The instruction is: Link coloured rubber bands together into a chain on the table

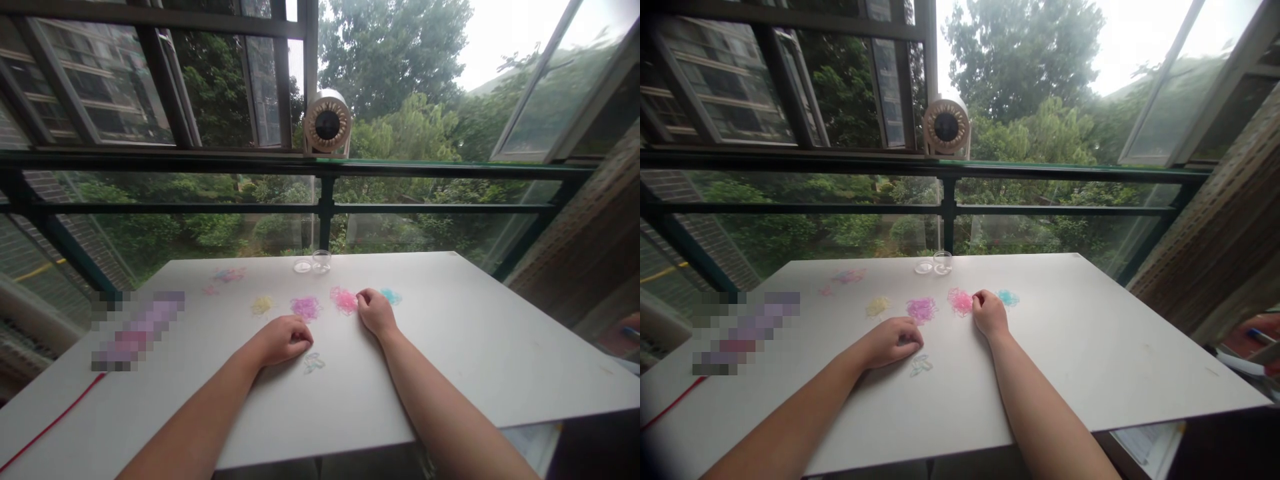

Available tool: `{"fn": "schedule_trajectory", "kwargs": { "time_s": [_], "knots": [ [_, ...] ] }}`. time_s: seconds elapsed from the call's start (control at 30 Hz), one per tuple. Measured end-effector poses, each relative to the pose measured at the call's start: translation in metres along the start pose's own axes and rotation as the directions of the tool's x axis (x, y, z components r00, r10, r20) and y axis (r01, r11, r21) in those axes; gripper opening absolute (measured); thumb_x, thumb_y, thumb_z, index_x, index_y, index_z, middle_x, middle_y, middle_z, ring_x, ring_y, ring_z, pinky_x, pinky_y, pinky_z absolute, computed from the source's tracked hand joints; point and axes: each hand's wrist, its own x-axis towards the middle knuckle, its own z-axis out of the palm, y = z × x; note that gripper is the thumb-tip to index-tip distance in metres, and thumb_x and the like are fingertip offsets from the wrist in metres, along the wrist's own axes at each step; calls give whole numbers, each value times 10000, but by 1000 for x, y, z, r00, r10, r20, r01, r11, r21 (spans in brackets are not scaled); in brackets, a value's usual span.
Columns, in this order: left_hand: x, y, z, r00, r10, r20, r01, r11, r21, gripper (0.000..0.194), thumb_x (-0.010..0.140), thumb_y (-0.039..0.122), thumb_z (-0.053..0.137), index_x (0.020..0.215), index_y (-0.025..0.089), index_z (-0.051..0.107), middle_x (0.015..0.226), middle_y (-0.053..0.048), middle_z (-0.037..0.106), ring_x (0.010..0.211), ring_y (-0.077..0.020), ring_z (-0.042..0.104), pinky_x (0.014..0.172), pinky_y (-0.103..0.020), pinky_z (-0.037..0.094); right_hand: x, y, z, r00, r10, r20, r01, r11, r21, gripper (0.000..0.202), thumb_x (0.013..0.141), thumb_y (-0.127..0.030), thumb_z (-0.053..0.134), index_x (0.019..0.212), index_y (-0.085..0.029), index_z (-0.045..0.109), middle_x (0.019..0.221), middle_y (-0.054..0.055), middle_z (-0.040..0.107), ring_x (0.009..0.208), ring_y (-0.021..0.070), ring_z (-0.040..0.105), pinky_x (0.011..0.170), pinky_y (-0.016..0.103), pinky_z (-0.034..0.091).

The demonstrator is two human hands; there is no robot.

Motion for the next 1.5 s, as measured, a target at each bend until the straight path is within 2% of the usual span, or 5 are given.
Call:
{"fn": "schedule_trajectory", "kwargs": {
  "time_s": [0.27,0.5,0.9,1.33,1.5],
  "knots": [
    [-1,-2,0,1000,-2,-5,2,999,-39,229,682,121,490,813,174,670,742,-28,586,671,-110,499,638,-196,389,4,9,-2,998,9,-57,-1,990,144,250,730,-223,385,774,-175,626,786,53,649,737,183,568,661,286,400],
    [-3,0,-2,999,24,48,-20,998,-67,369,608,73,492,917,179,664,806,-29,573,679,-103,487,634,-188,388,4,16,-1,993,71,-96,-47,971,235,239,725,-237,386,847,-161,577,665,25,569,605,154,508,592,277,384],
    [-1,1,-2,998,-1,62,4,999,-53,158,683,250,588,793,174,672,778,-30,571,693,-106,494,661,-196,393,-20,-18,5,954,-242,177,174,928,330,133,720,-247,468,733,-168,574,647,0,578,584,120,496,581,237,382],
    [-1,-1,-5,996,-40,82,47,995,-86,161,730,297,561,728,161,647,701,-19,570,652,-108,484,595,-196,356,-21,-19,7,945,-244,218,176,940,291,141,726,-239,471,750,-163,587,682,19,606,607,128,510,591,238,388],
    [-2,-5,-2,989,-144,44,150,968,-201,217,762,335,520,757,141,619,677,-5,579,597,-91,466,566,-194,350,-27,-28,4,927,-280,249,205,935,289,128,735,-225,465,741,-170,580,647,5,584,565,114,482,554,230,369]
  ]
}}
